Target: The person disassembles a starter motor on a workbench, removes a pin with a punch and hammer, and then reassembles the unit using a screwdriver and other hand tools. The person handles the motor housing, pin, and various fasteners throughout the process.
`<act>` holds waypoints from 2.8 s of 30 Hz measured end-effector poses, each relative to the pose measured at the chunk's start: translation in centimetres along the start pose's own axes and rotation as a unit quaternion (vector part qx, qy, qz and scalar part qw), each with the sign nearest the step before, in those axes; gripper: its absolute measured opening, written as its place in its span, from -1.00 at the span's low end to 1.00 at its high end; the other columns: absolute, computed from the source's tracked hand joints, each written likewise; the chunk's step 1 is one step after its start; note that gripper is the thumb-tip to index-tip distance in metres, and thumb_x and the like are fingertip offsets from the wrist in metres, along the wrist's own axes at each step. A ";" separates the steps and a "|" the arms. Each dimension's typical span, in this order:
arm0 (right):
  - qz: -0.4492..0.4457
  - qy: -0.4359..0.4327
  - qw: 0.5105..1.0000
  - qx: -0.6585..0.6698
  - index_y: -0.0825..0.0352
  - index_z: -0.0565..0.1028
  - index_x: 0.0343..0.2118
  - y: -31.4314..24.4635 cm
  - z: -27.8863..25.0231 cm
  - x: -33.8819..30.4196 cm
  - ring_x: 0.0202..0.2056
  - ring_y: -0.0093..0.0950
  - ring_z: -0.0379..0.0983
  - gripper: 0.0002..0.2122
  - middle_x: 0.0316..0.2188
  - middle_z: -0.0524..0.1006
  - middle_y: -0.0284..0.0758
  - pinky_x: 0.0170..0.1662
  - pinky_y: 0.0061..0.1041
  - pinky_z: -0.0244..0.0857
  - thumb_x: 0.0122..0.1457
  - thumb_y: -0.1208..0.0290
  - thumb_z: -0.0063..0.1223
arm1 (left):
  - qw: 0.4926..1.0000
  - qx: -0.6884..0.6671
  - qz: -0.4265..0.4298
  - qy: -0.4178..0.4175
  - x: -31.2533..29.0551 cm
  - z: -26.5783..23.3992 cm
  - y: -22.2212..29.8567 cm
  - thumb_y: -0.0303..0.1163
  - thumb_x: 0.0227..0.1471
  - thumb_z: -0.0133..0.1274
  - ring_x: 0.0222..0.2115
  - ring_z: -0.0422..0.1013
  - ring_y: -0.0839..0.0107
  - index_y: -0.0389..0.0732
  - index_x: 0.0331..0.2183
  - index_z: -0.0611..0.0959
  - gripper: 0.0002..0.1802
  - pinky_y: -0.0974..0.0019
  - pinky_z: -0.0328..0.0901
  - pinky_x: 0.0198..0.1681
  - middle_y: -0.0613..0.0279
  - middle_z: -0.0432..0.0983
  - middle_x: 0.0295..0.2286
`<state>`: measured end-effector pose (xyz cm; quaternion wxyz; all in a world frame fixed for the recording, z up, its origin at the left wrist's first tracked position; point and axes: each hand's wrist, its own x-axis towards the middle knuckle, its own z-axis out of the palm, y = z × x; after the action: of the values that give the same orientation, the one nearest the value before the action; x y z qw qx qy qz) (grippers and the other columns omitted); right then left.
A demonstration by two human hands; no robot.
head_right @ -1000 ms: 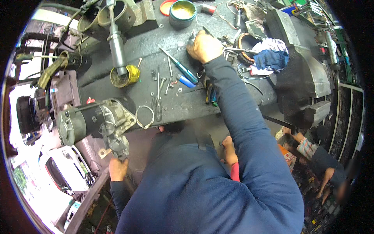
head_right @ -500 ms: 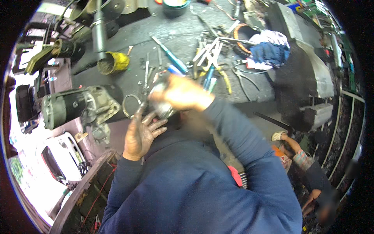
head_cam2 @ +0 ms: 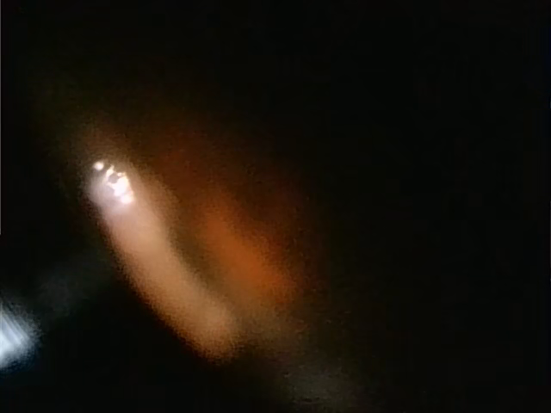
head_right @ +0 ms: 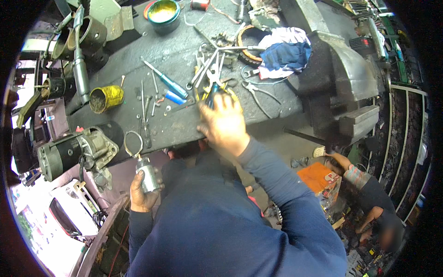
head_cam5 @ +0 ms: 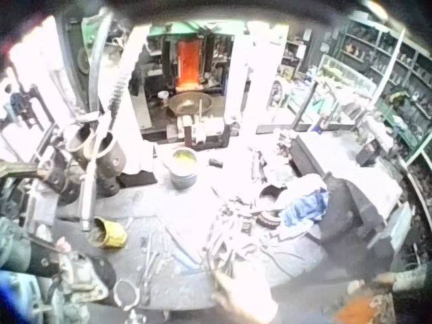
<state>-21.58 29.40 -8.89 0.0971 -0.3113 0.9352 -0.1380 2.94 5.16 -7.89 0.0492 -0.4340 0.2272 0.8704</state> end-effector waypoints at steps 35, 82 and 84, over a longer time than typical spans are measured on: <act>-0.007 0.091 0.994 -0.062 0.29 0.60 -0.02 6.0 0.6 8.5 -0.09 -0.10 0.53 -0.67 -0.11 0.59 -0.14 -0.04 -0.14 0.38 0.18 0.30 0.29 | 0.996 -0.077 0.005 0.035 -0.8 0.7 2.1 -0.01 0.14 0.18 -0.31 0.54 0.14 -0.23 0.00 0.60 -0.45 0.06 0.44 -0.21 -0.01 0.60 -0.20; -0.237 0.015 0.971 0.039 0.34 0.53 -0.22 -13.1 6.5 7.9 -0.37 -0.03 0.63 -0.85 -0.23 0.56 -0.05 -0.30 -0.09 0.51 0.17 0.43 0.14 | 0.941 -0.318 0.084 0.082 -3.6 -6.4 0.3 -0.06 0.22 0.12 -0.19 0.57 0.10 -0.19 -0.17 0.63 -0.63 0.10 0.52 -0.09 0.00 0.61 -0.22; -0.203 0.032 0.967 0.153 0.40 0.50 -0.23 -12.5 5.3 7.2 -0.34 0.09 0.60 -0.80 -0.26 0.58 0.06 -0.26 -0.02 0.47 0.17 0.40 0.19 | 0.923 -0.368 0.099 0.058 -3.2 -7.2 0.7 -0.08 0.25 0.10 -0.17 0.58 0.09 -0.21 -0.18 0.64 -0.64 0.08 0.54 -0.08 -0.01 0.62 -0.24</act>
<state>-18.86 14.34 -10.61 0.0837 -0.4715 0.8227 -0.3063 10.00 1.76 -8.86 -0.2134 -0.4466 -0.0653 0.8665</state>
